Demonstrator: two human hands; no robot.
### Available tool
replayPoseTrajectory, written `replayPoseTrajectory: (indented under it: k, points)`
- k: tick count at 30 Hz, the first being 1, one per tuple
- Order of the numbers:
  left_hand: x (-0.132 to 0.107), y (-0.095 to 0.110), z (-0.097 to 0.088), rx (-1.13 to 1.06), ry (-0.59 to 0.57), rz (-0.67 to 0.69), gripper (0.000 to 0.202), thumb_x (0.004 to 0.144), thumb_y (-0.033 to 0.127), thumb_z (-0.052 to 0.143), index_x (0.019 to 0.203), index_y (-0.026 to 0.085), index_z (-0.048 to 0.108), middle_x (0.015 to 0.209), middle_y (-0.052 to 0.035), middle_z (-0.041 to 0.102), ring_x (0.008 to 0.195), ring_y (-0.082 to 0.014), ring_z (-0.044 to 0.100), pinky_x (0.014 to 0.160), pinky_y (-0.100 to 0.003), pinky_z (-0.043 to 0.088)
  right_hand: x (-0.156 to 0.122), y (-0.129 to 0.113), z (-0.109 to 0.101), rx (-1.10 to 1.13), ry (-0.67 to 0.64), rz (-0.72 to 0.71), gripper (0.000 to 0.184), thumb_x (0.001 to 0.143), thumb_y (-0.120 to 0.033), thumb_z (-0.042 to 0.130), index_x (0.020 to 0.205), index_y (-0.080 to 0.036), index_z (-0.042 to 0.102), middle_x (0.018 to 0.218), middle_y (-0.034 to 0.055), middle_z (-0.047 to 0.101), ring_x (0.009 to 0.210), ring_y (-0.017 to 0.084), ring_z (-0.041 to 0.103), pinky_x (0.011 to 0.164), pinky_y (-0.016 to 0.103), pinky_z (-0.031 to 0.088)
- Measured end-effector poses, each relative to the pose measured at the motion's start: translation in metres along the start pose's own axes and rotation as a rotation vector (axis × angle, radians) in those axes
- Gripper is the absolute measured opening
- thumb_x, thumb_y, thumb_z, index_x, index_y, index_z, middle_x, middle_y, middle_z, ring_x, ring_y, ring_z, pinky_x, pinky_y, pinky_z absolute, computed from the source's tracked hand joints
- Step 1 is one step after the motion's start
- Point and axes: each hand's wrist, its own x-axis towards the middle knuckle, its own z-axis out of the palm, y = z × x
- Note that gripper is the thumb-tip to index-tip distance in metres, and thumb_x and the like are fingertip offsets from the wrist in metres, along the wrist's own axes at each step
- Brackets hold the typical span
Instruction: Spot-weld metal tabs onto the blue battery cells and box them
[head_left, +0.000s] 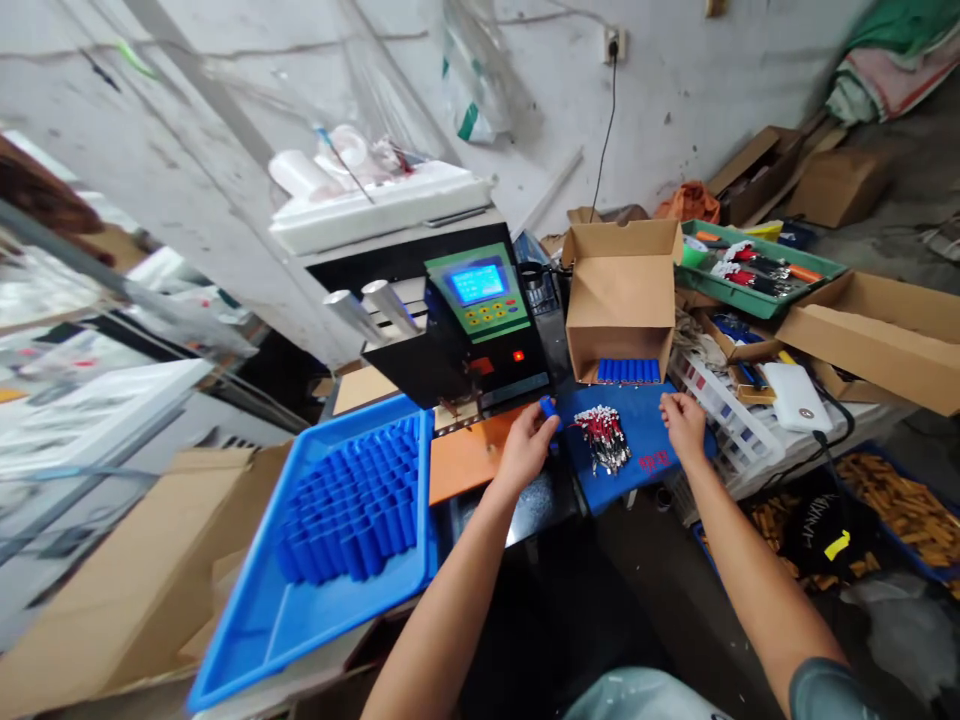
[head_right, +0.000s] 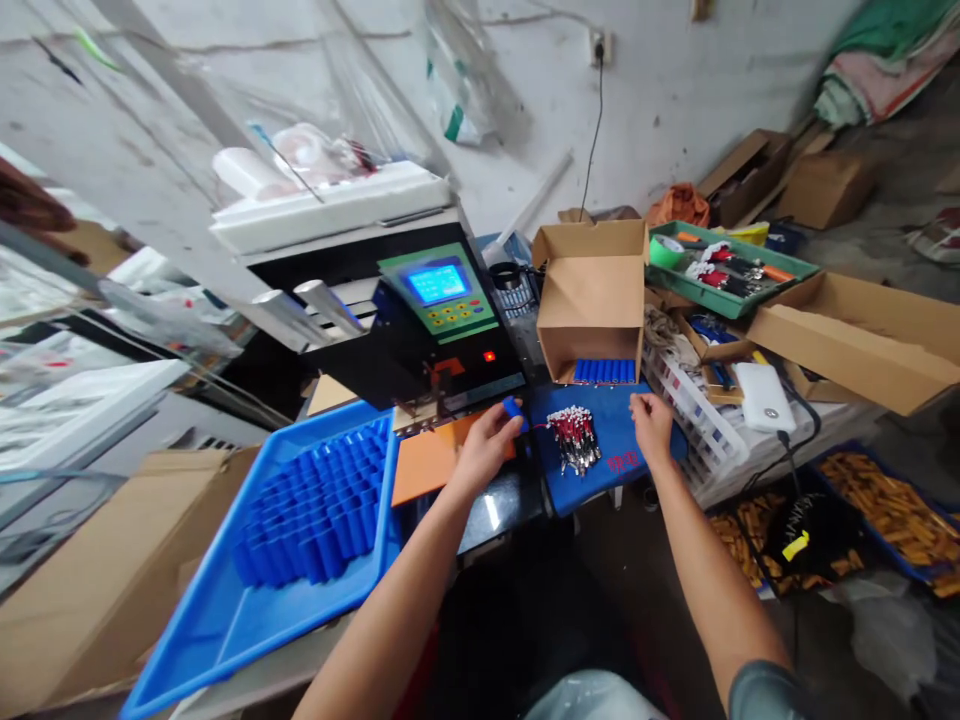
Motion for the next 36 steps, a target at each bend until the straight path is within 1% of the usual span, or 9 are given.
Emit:
replayPoseTrajectory:
  k: [3, 7, 10, 13, 20, 25, 31, 34, 36]
  points:
    - [0.058, 0.003, 0.042, 0.014, -0.067, -0.016, 0.029, 0.080, 0.028, 0.066, 0.106, 0.015, 0.066, 0.092, -0.0077, 0.070, 0.082, -0.0206, 0.066, 0.077, -0.034, 0.053, -0.007, 0.014, -0.003, -0.117, -0.053, -0.086, 0.037, 0.082, -0.053, 0.059, 0.072, -0.018, 0.062, 0.062, 0.0022, 0.060, 0.059, 0.017, 0.053, 0.060, 0.029, 0.044]
    - [0.117, 0.001, 0.085, 0.283, 0.034, -0.072, 0.024, 0.074, 0.019, 0.073, 0.095, 0.014, 0.065, 0.083, -0.0091, 0.070, 0.082, -0.0245, 0.067, 0.078, -0.036, 0.051, -0.012, 0.014, -0.002, -0.122, -0.052, -0.100, 0.033, 0.086, -0.049, 0.056, 0.074, -0.018, 0.062, 0.064, 0.0017, 0.060, 0.061, 0.018, 0.053, 0.063, 0.030, 0.043]
    - [0.136, -0.002, 0.106, 0.526, 0.035, -0.076, 0.015, 0.077, 0.018, 0.070, 0.090, 0.016, 0.065, 0.086, -0.0135, 0.070, 0.089, -0.0297, 0.067, 0.081, -0.040, 0.049, -0.013, 0.011, -0.004, -0.108, -0.045, -0.096, 0.031, 0.087, -0.047, 0.056, 0.074, -0.019, 0.061, 0.063, 0.0012, 0.059, 0.061, 0.018, 0.053, 0.063, 0.029, 0.042]
    - [0.139, -0.008, 0.115, 0.705, 0.008, -0.094, 0.011, 0.084, 0.025, 0.061, 0.085, 0.017, 0.068, 0.084, -0.0177, 0.070, 0.089, -0.0347, 0.068, 0.080, -0.045, 0.048, -0.012, 0.011, -0.005, -0.097, -0.047, -0.092, 0.030, 0.088, -0.046, 0.056, 0.074, -0.020, 0.061, 0.064, 0.0014, 0.059, 0.062, 0.018, 0.054, 0.064, 0.029, 0.042]
    - [0.130, -0.023, 0.110, 0.848, -0.203, 0.042, 0.029, 0.080, 0.006, 0.051, 0.100, 0.016, 0.069, 0.098, -0.0205, 0.070, 0.097, -0.0363, 0.067, 0.081, -0.043, 0.050, -0.012, 0.013, -0.006, -0.052, -0.056, -0.073, 0.030, 0.089, -0.045, 0.056, 0.074, -0.019, 0.060, 0.066, 0.0020, 0.060, 0.064, 0.018, 0.055, 0.065, 0.029, 0.043]
    - [0.126, -0.021, 0.109, 0.853, -0.232, 0.078, 0.037, 0.076, -0.001, 0.048, 0.105, 0.012, 0.067, 0.112, -0.0217, 0.066, 0.111, -0.0315, 0.061, 0.096, -0.040, 0.048, -0.010, 0.017, -0.005, -0.055, -0.041, -0.098, 0.031, 0.088, -0.045, 0.057, 0.074, -0.018, 0.061, 0.065, 0.0009, 0.060, 0.063, 0.017, 0.055, 0.064, 0.027, 0.043]
    - [0.121, -0.009, 0.103, 0.618, -0.233, 0.086, 0.042, 0.079, -0.001, 0.049, 0.117, 0.011, 0.065, 0.123, -0.0174, 0.065, 0.120, -0.0276, 0.058, 0.107, -0.040, 0.042, -0.008, 0.020, -0.006, -0.121, -0.039, -0.139, 0.033, 0.088, -0.047, 0.056, 0.076, -0.017, 0.063, 0.066, 0.0020, 0.062, 0.062, 0.017, 0.055, 0.064, 0.028, 0.043]
    - [0.098, 0.006, 0.082, 0.308, -0.183, 0.103, 0.043, 0.084, 0.008, 0.052, 0.126, 0.012, 0.060, 0.126, -0.0145, 0.064, 0.118, -0.0260, 0.060, 0.106, -0.043, 0.044, -0.006, 0.022, -0.006, -0.167, -0.049, -0.161, 0.034, 0.088, -0.047, 0.055, 0.078, -0.016, 0.064, 0.070, 0.0036, 0.065, 0.065, 0.018, 0.057, 0.067, 0.029, 0.044]
    - [0.070, 0.021, 0.057, 0.097, -0.163, 0.141, 0.041, 0.087, 0.019, 0.055, 0.128, 0.013, 0.059, 0.122, -0.0132, 0.067, 0.113, -0.0246, 0.063, 0.103, -0.043, 0.048, -0.003, 0.023, -0.005, -0.196, -0.059, -0.173, 0.034, 0.087, -0.047, 0.055, 0.078, -0.016, 0.064, 0.072, 0.0045, 0.066, 0.067, 0.019, 0.058, 0.069, 0.029, 0.044]
